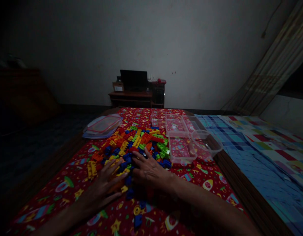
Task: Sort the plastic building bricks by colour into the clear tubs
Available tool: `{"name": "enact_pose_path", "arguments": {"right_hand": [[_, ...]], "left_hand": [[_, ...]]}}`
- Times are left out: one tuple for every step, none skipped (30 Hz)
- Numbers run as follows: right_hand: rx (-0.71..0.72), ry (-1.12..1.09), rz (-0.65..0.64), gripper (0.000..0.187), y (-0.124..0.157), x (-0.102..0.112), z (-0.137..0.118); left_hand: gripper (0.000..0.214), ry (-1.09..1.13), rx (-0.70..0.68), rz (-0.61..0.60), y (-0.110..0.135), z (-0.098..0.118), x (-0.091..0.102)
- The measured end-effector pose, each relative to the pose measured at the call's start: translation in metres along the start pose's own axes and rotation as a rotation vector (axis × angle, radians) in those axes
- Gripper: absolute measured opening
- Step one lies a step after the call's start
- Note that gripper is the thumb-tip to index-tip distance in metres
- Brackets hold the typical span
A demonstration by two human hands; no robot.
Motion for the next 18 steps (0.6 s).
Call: {"name": "enact_pose_path", "arguments": {"right_hand": [[-0.036, -0.011, 0.023, 0.022, 0.000, 0.000, 0.011], [-0.070, -0.021, 0.045, 0.020, 0.001, -0.001, 0.023], [-0.105, -0.033, 0.067, 0.020, 0.002, -0.002, 0.037], [-0.142, -0.048, 0.094, 0.021, 0.004, -0.002, 0.051], [-0.177, -0.066, 0.121, 0.025, 0.007, -0.001, 0.064], [-0.212, -0.084, 0.148, 0.028, 0.009, 0.001, 0.077], [-0.241, -0.103, 0.171, 0.030, 0.012, 0.005, 0.086], [-0.265, -0.120, 0.193, 0.030, 0.015, 0.010, 0.091], [-0.282, -0.132, 0.217, 0.030, 0.017, 0.017, 0.091], [-0.287, -0.134, 0.243, 0.029, 0.020, 0.024, 0.084], [-0.275, -0.129, 0.263, 0.029, 0.024, 0.032, 0.071], [-0.255, -0.111, 0.286, 0.030, 0.028, 0.038, 0.053], [-0.190, -0.090, 0.282, 0.033, 0.031, 0.042, 0.029], [-0.082, -0.075, 0.235, 0.040, 0.033, 0.041, 0.001], [0.052, -0.051, 0.165, 0.045, 0.035, 0.036, -0.029], [0.186, -0.011, 0.093, 0.044, 0.038, 0.028, -0.056], [0.281, 0.032, 0.051, 0.039, 0.042, 0.021, -0.076], [0.348, 0.057, 0.017, 0.036, 0.044, 0.014, -0.089]], "left_hand": [[0.067, 0.001, -0.053, 0.009, -0.012, 0.003, 0.001], [0.066, 0.008, -0.099, 0.012, -0.024, 0.004, 0.002], [0.065, 0.014, -0.140, 0.005, -0.037, 0.005, 0.002], [0.064, 0.026, -0.153, 0.005, -0.051, 0.004, 0.002], [0.064, 0.046, -0.149, 0.017, -0.065, 0.000, 0.002], [0.063, 0.066, -0.120, 0.018, -0.079, -0.006, 0.001], [0.062, 0.088, -0.085, 0.030, -0.093, -0.013, 0.000], [0.062, 0.113, -0.046, 0.027, -0.106, -0.020, -0.001], [0.061, 0.141, -0.024, 0.029, -0.117, -0.026, -0.001], [0.058, 0.173, -0.004, 0.045, -0.125, -0.033, 0.001], [0.056, 0.202, 0.009, 0.062, -0.130, -0.038, 0.005], [0.053, 0.224, 0.018, 0.084, -0.131, -0.043, 0.011], [0.051, 0.236, 0.027, 0.106, -0.129, -0.048, 0.019], [0.050, 0.238, 0.037, 0.122, -0.124, -0.053, 0.026], [0.049, 0.229, 0.053, 0.136, -0.116, -0.059, 0.034], [0.049, 0.214, 0.076, 0.147, -0.105, -0.066, 0.041], [0.048, 0.200, 0.114, 0.162, -0.091, -0.076, 0.046], [0.049, 0.190, 0.164, 0.176, -0.076, -0.087, 0.049]]}}
Point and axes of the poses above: each hand's wrist, its own y-axis away from the middle knuckle, its own x-axis out of the back of the hand, z = x × y, the point moved 8 cm from there along -y, towards the middle knuckle, and after that the axes turned 14 degrees about -z, right-handed, at the moved point
